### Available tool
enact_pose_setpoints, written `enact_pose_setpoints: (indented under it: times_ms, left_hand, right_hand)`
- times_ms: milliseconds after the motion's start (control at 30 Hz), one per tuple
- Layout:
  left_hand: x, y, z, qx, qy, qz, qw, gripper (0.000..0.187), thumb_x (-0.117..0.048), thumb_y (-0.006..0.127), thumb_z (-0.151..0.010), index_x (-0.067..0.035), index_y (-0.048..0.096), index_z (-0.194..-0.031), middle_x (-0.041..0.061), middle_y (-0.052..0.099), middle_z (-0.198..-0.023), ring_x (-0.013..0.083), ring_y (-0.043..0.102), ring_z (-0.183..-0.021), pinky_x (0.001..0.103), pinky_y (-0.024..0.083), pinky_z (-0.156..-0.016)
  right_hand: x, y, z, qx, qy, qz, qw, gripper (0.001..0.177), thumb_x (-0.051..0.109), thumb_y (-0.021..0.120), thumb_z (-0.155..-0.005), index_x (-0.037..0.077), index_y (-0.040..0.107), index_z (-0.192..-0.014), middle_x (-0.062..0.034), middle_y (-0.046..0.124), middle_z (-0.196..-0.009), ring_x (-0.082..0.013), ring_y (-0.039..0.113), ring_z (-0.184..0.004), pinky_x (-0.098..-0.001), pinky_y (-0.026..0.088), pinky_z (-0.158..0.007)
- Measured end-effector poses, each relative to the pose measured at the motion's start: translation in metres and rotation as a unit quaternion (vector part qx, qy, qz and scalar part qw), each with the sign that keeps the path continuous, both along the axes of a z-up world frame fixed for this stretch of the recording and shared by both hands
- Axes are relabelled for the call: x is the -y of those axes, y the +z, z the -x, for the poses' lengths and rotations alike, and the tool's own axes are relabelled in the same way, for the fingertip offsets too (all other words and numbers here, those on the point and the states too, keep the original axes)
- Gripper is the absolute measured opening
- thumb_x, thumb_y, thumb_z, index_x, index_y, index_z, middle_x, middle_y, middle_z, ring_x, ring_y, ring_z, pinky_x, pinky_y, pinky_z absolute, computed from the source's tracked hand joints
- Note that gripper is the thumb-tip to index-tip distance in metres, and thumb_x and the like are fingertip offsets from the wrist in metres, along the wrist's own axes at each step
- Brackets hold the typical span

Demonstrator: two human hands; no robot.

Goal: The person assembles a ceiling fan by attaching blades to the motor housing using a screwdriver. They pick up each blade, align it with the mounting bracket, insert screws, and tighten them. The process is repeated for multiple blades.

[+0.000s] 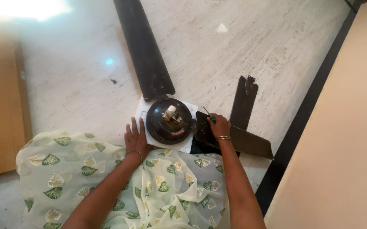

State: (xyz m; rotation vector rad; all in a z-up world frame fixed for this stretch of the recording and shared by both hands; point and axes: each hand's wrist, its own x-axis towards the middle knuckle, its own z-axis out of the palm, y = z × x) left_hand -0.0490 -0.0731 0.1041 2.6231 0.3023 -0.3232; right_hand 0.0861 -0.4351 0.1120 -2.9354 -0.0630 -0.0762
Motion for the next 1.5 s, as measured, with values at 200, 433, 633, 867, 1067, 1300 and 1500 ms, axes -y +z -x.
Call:
enact_pose_setpoints:
  times_ms: [200,433,633,867,1067,1300,1500]
  left_hand:
    - [0.004,-0.025,-0.021,0.032,-0.02,-0.023,0.999,0.143,-0.057,0.092,-0.059,-0.02,0.003,-0.164,0.018,0.0,-0.17,0.0443,0.017,-0.151,0.061,0.03,-0.118]
    - [-0.009,-0.019,-0.088,-0.017,-0.096,-0.037,0.995,0.153,-0.059,0.095,-0.057,-0.022,-0.007,-0.164,0.013,-0.009,-0.171,0.0417,0.012,-0.154,0.066,0.022,-0.12]
    - [-0.023,-0.004,-0.134,-0.063,-0.146,-0.052,0.986,0.153,-0.059,0.096,-0.057,-0.03,-0.011,-0.163,0.005,-0.015,-0.172,0.0384,0.007,-0.157,0.07,0.021,-0.118]
    - [-0.029,-0.002,-0.128,-0.028,-0.131,-0.016,0.991,0.153,-0.066,0.093,-0.05,-0.031,-0.001,-0.165,0.004,-0.008,-0.173,0.0387,0.022,-0.152,0.059,0.031,-0.12]
    - [-0.019,0.014,-0.112,-0.055,-0.075,0.003,0.996,0.151,-0.081,0.085,-0.049,-0.027,0.005,-0.165,0.004,-0.005,-0.172,0.039,0.022,-0.149,0.057,0.036,-0.113]
    - [-0.01,0.018,-0.078,-0.04,-0.057,-0.022,0.997,0.14,-0.079,0.081,-0.059,-0.027,0.007,-0.165,0.005,-0.002,-0.173,0.0388,0.025,-0.147,0.057,0.038,-0.11]
    - [-0.004,0.016,-0.067,-0.037,-0.039,-0.028,0.998,0.135,-0.075,0.081,-0.063,-0.025,0.008,-0.165,0.008,-0.001,-0.171,0.0412,0.026,-0.144,0.055,0.04,-0.107]
  right_hand:
    - [0.008,0.001,-0.01,0.008,0.004,0.008,1.0,0.034,0.05,0.062,-0.097,0.025,0.072,-0.118,-0.0085,0.072,-0.108,-0.0334,0.068,-0.104,-0.0546,0.048,-0.092]
    - [0.01,0.001,-0.016,0.04,-0.028,0.016,0.999,0.032,0.045,0.062,-0.097,0.021,0.072,-0.116,-0.0117,0.073,-0.102,-0.037,0.069,-0.096,-0.0529,0.051,-0.083]
    - [0.007,-0.006,-0.009,0.045,-0.054,0.008,0.997,0.031,0.044,0.06,-0.099,0.021,0.07,-0.117,-0.013,0.073,-0.099,-0.0376,0.069,-0.093,-0.0518,0.053,-0.08]
    - [0.006,-0.006,-0.003,0.068,-0.037,-0.002,0.997,0.031,0.043,0.059,-0.1,0.019,0.07,-0.116,-0.0128,0.072,-0.097,-0.0375,0.069,-0.091,-0.0514,0.054,-0.078]
    - [0.006,-0.003,-0.002,0.048,-0.034,-0.023,0.998,0.03,0.043,0.06,-0.1,0.018,0.07,-0.115,-0.0146,0.072,-0.098,-0.0405,0.068,-0.093,-0.0532,0.055,-0.077]
    - [0.008,-0.002,0.01,0.053,-0.021,-0.033,0.998,0.03,0.042,0.061,-0.099,0.017,0.069,-0.114,-0.0148,0.073,-0.099,-0.0415,0.067,-0.093,-0.0541,0.054,-0.077]
    - [0.008,-0.003,0.013,0.045,-0.011,-0.041,0.998,0.028,0.04,0.062,-0.099,0.017,0.069,-0.113,-0.0159,0.072,-0.097,-0.0413,0.068,-0.092,-0.053,0.054,-0.077]
